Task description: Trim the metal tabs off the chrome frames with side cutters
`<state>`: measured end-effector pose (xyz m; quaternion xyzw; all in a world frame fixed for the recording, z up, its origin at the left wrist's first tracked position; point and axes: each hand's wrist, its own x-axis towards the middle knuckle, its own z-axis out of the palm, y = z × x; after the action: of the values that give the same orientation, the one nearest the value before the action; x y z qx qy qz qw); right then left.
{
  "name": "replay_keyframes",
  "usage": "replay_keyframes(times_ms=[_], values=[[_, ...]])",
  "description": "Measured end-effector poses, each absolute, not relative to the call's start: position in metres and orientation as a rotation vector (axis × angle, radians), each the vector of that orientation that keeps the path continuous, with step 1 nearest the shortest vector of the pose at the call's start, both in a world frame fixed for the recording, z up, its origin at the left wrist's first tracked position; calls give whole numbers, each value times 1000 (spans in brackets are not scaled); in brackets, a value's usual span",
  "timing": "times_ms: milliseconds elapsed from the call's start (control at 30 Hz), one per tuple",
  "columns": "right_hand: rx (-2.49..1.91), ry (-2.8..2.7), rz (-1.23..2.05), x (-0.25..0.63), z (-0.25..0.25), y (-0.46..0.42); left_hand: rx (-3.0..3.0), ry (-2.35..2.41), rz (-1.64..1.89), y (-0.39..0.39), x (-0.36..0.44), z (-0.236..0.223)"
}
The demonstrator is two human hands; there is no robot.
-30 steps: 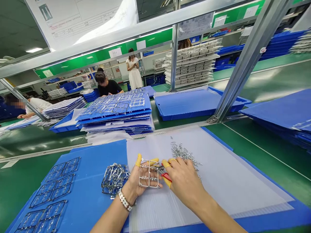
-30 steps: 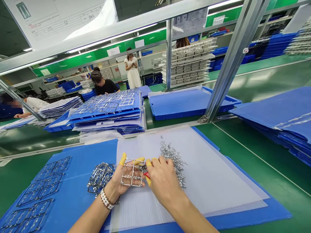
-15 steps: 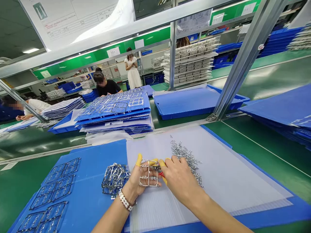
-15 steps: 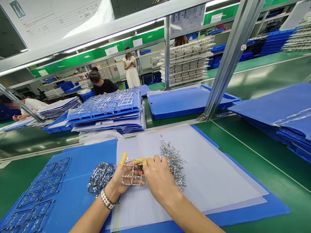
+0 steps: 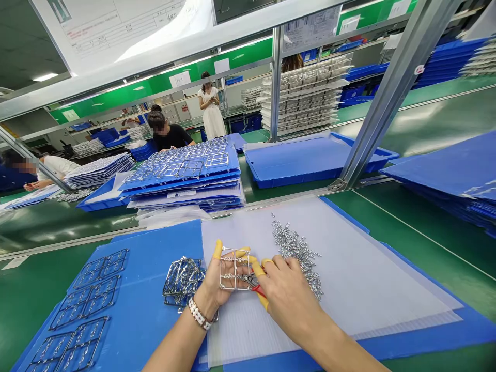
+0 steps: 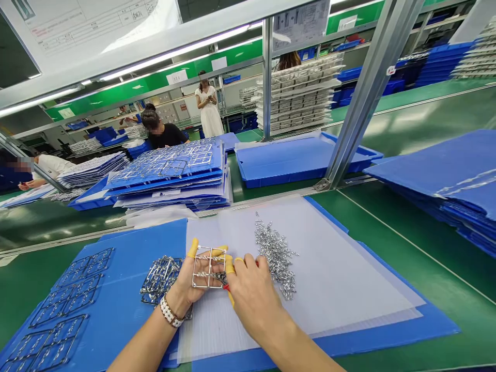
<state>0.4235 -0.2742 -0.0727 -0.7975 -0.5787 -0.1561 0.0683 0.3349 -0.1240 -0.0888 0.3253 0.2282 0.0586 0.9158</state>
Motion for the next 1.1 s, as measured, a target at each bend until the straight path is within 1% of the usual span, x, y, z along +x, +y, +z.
replay_keyframes(times_ms=[267, 400, 467, 533, 633, 700, 800, 900, 1000, 1100], values=[[-2421, -1791, -547, 418, -72, -271, 688, 475, 115, -123, 334, -93], [-2328, -1711, -449, 427, -69, -277, 736, 481, 148, -125, 334, -87], [-2223, -1571, -284, 435, -67, -279, 821, 480, 241, -128, 333, -87], [-2087, -1352, 30, 441, -66, -276, 1020, 460, 392, -134, 331, -90], [-1779, -959, 511, 440, -69, -260, 1494, 378, 609, -145, 326, -95], [-1558, -776, 638, 435, -72, -247, 1742, 312, 698, -151, 323, -92], [-1387, -676, 626, 432, -75, -233, 1803, 268, 801, -155, 319, -78], [-1456, -746, 471, 434, -74, -231, 1529, 320, 844, -152, 318, -65], [-1575, -1013, 257, 429, -76, -230, 1083, 364, 741, -146, 322, -70], [-1566, -1337, 65, 409, -85, -225, 724, 340, 567, -142, 331, -83]])
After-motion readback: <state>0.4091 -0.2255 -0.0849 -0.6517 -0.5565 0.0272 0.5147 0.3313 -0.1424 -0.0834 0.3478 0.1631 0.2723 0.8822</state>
